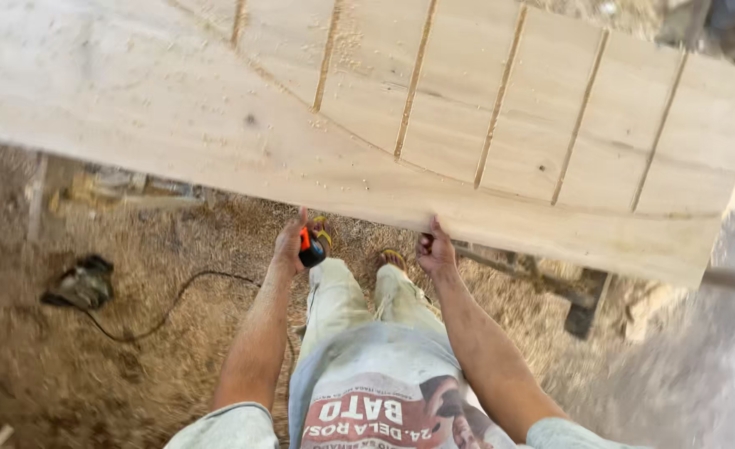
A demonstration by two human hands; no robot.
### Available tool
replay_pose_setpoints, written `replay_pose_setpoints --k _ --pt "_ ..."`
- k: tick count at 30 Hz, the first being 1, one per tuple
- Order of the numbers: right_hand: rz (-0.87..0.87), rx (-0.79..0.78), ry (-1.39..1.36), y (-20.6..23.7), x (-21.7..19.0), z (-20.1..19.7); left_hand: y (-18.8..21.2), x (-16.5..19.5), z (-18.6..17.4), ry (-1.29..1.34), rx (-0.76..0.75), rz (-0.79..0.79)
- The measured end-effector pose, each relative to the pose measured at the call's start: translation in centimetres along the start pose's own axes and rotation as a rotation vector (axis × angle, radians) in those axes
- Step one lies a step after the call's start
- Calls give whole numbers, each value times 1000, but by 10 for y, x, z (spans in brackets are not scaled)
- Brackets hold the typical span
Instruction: The person hammers a thin wooden strip onto a large wood panel on a workbench, then uses a tape measure to take repeated measurements along the panel's edges and marks positions on the wood. They reposition the tape measure several times to measure different sections of the panel.
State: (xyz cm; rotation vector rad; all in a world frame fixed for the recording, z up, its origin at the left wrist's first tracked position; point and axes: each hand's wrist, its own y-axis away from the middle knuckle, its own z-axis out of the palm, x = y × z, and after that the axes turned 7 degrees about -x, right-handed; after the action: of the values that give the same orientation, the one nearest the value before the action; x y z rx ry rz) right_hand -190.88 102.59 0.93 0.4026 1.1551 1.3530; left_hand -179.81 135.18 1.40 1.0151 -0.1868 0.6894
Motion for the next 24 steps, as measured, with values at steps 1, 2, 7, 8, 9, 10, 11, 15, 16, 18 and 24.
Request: replay_pose_setpoints --k 1,2,7,8,9,10,11,15,16,18,24 --pt "-40 -2 -55 -1 5 1 -6 11 -8 -8 24 -20" --pt "-64 -2 -85 -5 7 5 -22 28 -8 -11 39 -21" --pt "-134 118 -89 -5 14 3 -51 62 -23 52 -150 -155" --pt "-127 142 -96 -5 15 -1 -52 62 -25 57 -187 -148" --pt "-120 164 -103 -5 16 -4 -52 61 -28 14 -139 -150" --pt "-119 180 -109 -6 17 -7 -53 59 -29 -27 -99 -146" --pt "-127 166 -116 -6 17 -9 -52 58 -30 -67 -57 -142" --pt "-146 113 -146 2 24 -15 -45 54 -33 -206 -35 -116" --pt "-144 107 -156 8 28 -16 -39 54 -35 -225 -33 -110" --pt "-114 148 -155 27 39 -21 -24 49 -43 -263 -15 -108" --pt "-113 189 -115 102 87 -55 39 20 -90 -328 10 -142"
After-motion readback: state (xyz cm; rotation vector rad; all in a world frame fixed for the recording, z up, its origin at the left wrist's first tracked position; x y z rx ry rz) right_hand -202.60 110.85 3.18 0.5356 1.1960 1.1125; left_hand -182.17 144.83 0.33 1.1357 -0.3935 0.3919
